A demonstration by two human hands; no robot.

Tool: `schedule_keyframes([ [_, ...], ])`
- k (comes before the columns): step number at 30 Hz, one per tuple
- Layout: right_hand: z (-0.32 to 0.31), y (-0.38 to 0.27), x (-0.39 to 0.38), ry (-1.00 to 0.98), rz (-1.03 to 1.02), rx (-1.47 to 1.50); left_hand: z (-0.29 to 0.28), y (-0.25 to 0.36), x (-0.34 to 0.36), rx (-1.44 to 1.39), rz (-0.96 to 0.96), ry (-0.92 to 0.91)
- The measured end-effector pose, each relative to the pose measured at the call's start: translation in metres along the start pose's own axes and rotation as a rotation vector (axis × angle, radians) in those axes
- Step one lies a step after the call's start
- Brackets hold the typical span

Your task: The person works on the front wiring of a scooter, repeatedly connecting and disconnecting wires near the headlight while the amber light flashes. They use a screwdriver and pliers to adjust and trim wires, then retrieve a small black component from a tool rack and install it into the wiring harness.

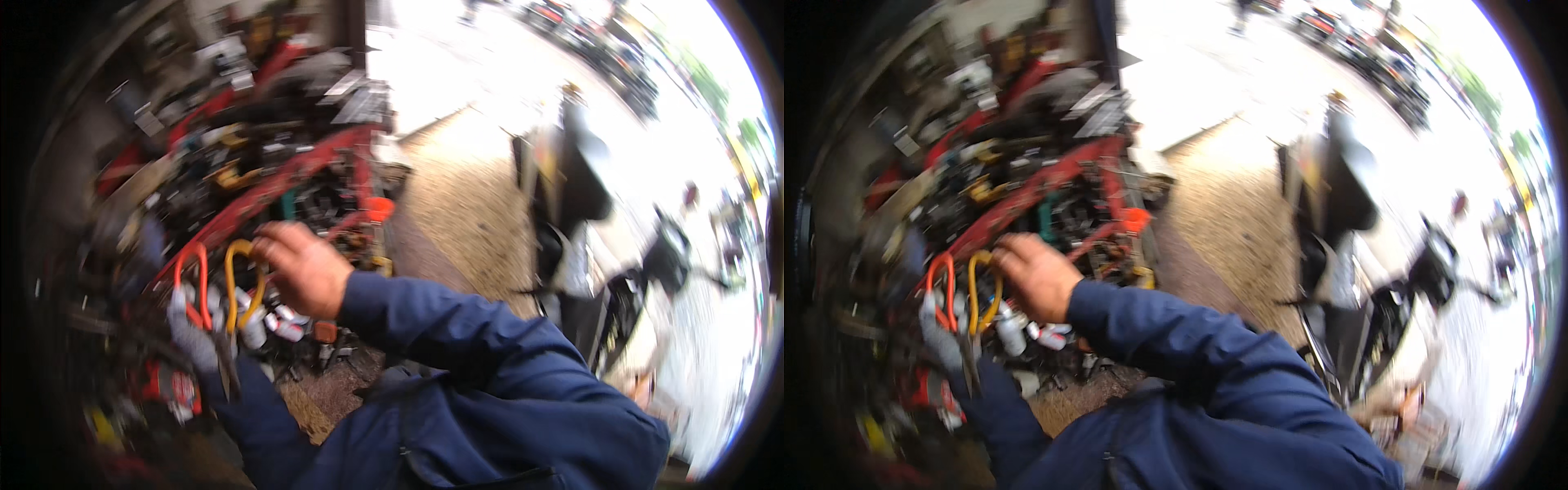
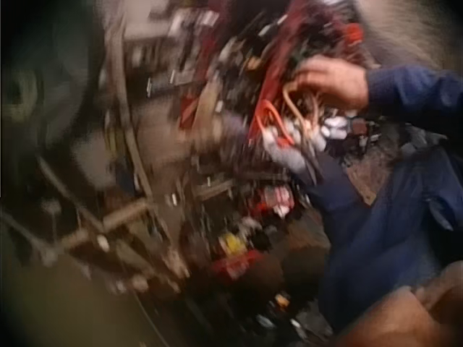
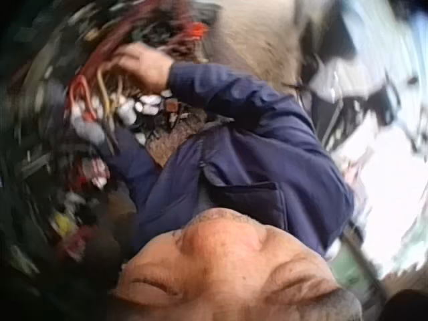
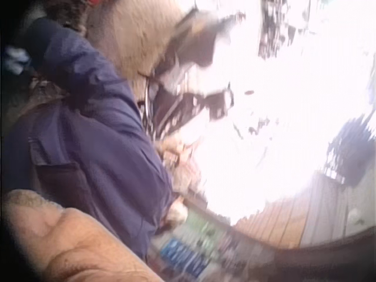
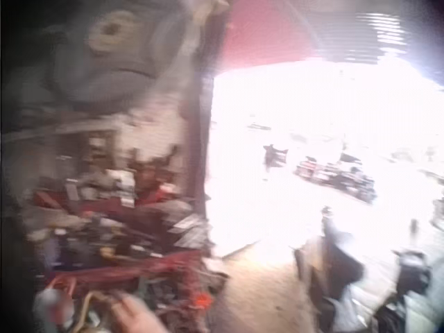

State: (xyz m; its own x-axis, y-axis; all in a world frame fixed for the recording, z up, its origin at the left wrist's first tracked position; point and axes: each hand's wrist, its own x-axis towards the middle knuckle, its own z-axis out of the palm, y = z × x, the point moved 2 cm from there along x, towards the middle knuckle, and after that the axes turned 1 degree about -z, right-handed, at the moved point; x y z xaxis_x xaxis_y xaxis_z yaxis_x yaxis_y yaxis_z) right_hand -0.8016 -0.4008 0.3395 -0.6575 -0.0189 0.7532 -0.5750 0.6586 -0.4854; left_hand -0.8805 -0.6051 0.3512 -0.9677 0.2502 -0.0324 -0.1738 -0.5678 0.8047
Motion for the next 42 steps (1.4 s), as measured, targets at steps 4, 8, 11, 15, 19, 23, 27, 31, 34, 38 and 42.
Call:
schedule_keyframes([
  [4, -0.040, -0.002, -0.080, 0.002, 0.161, -0.208, 0.028, -0.101, -0.043, 0.149, -0.316, 0.244],
  [8, -0.103, -0.008, -0.188, -0.224, 0.350, -0.354, 0.081, -0.204, -0.103, 0.214, -0.765, -0.072],
  [11, -0.154, -0.033, -0.262, -0.123, 0.467, -0.341, 0.116, -0.273, -0.153, 0.223, -1.042, -0.224],
  [15, -0.219, -0.085, -0.349, 0.105, 0.598, -0.207, 0.157, -0.349, -0.233, 0.235, -1.334, -0.446],
  [19, -0.293, -0.143, -0.438, 0.282, 0.693, -0.267, 0.200, -0.422, -0.334, 0.231, -1.689, -0.601],
  [23, -0.354, -0.213, -0.531, 0.432, 0.928, -0.382, 0.235, -0.480, -0.455, 0.235, -1.946, -0.811],
  [27, -0.397, -0.271, -0.607, 0.588, 1.156, -0.433, 0.270, -0.523, -0.550, 0.735, -1.947, -1.149],
  [31, -0.419, -0.310, -0.678, 1.047, 1.450, 0.036, 0.312, -0.572, -0.617, 1.018, -1.585, -1.149],
  [34, -0.429, -0.331, -0.715, 1.436, 1.337, 0.379, 0.345, -0.635, -0.646, 0.939, -1.508, -1.120],
  [38, -0.450, -0.350, -0.756, 1.669, 1.259, 0.511, 0.381, -0.746, -0.672, 1.025, -1.137, -1.160],
  [42, -0.486, -0.351, -0.795, 1.684, 1.330, 0.487, 0.406, -0.827, -0.697, 1.350, -0.616, -1.092],
])
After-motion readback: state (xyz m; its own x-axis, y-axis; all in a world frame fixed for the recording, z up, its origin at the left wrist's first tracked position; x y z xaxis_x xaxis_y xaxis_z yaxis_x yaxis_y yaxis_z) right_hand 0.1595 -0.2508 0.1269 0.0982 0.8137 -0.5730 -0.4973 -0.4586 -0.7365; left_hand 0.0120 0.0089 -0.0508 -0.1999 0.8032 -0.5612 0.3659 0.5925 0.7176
